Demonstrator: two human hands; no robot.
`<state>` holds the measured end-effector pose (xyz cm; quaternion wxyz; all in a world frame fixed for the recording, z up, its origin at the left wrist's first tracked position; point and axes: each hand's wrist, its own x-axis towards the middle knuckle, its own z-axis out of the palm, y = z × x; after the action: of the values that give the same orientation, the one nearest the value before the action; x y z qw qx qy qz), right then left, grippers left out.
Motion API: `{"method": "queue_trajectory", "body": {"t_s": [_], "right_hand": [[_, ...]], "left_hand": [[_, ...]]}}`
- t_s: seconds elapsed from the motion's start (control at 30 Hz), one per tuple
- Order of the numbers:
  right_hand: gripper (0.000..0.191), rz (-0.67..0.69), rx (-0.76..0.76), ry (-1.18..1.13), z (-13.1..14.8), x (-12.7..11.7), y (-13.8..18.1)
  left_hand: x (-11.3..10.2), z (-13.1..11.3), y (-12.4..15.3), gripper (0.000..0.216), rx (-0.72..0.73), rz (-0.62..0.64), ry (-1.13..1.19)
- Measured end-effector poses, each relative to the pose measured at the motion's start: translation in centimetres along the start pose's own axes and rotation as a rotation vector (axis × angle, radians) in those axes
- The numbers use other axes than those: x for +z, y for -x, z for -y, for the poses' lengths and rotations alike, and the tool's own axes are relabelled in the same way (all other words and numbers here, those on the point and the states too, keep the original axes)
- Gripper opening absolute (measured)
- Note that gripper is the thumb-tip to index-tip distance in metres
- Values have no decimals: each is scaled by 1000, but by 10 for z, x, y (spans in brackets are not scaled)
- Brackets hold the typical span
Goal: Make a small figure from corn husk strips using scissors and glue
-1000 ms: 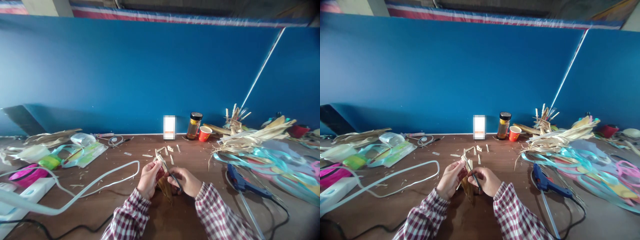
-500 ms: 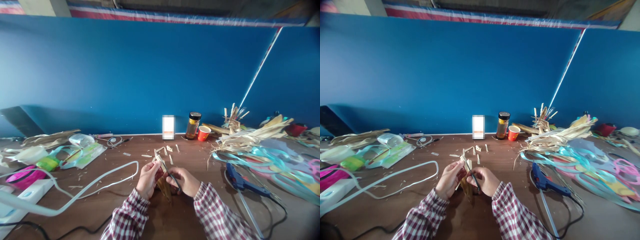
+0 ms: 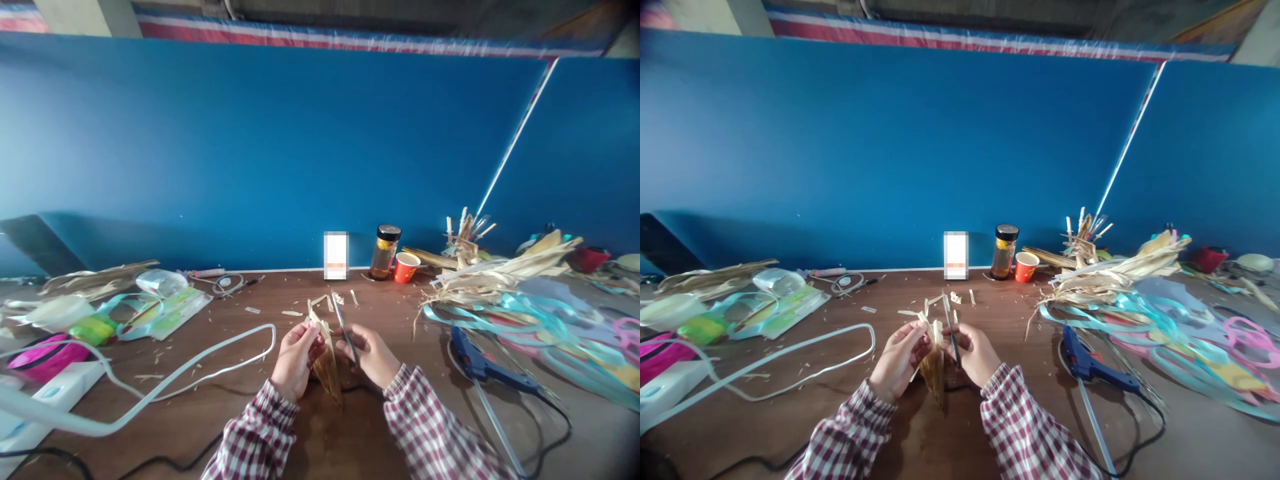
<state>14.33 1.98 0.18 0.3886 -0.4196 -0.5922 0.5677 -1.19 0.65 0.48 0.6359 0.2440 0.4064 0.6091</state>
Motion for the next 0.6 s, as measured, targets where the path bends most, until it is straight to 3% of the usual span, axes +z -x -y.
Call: {"method": "queue_trajectory", "body": {"t_s": [0.13, 0.47, 0.6], "right_hand": [[39, -116, -141, -89, -2, -4, -6], [32, -87, -172, -72, 1, 5, -1], [29, -88, -170, -66, 6, 8, 3]], "left_hand": [[3, 2, 4, 22, -24, 63, -14], [9, 9, 9, 23, -54, 211, -70], [7, 8, 8, 22, -72, 186, -50]]}}
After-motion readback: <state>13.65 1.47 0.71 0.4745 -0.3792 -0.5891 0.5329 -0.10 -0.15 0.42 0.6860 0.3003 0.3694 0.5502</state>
